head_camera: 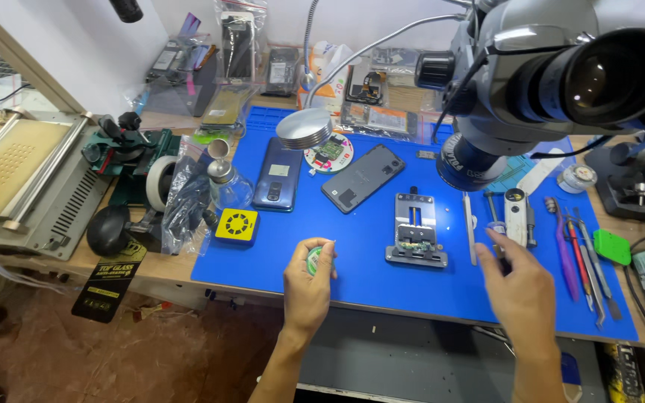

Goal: The person works on a small circuit board secured in a metal clamp on a blue mat. They use a soldering iron to apply heat to the board's components while holding a spool of solder wire. The person manipulates the solder wire and the iron to work on specific points on the circuit board.

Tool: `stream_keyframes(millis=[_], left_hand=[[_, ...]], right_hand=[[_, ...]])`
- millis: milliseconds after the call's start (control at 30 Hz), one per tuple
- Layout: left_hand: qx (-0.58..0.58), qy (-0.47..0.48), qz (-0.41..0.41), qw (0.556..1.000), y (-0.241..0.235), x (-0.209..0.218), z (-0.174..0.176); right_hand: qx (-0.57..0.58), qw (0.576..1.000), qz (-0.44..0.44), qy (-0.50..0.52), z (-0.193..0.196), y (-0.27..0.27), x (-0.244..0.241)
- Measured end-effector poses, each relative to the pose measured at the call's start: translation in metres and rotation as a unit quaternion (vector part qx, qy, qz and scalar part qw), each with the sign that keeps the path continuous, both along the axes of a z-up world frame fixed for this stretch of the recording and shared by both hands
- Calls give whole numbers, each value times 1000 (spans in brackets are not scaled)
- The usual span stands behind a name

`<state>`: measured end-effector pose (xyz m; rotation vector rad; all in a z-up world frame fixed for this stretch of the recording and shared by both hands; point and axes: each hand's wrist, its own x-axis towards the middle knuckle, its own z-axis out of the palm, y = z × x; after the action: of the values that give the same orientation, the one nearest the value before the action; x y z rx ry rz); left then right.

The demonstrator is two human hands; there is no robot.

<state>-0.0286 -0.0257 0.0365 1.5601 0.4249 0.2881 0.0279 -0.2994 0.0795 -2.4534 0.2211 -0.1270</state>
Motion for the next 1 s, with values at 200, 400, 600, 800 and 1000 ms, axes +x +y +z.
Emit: stream_keyframes(millis=[200, 400, 600, 800, 1000], left_hand=[[8, 17, -71, 997, -14, 11, 1], [58, 20, -93, 994, -19, 18, -8], [30, 37, -93, 995, -16, 17, -12], [-2, 35, -122, 992, -22, 17, -6], [-41, 28, -139, 989, -34, 16, -10]], right_hand=[[-203, 974, -99, 19, -41, -89, 43], [-85, 994, -62, 10, -32, -103, 55], [-181, 938, -16, -297, -59, -109, 50], [34, 994, 80, -64, -28, -15, -7], [-41, 986, 132, -92, -81, 16, -4]])
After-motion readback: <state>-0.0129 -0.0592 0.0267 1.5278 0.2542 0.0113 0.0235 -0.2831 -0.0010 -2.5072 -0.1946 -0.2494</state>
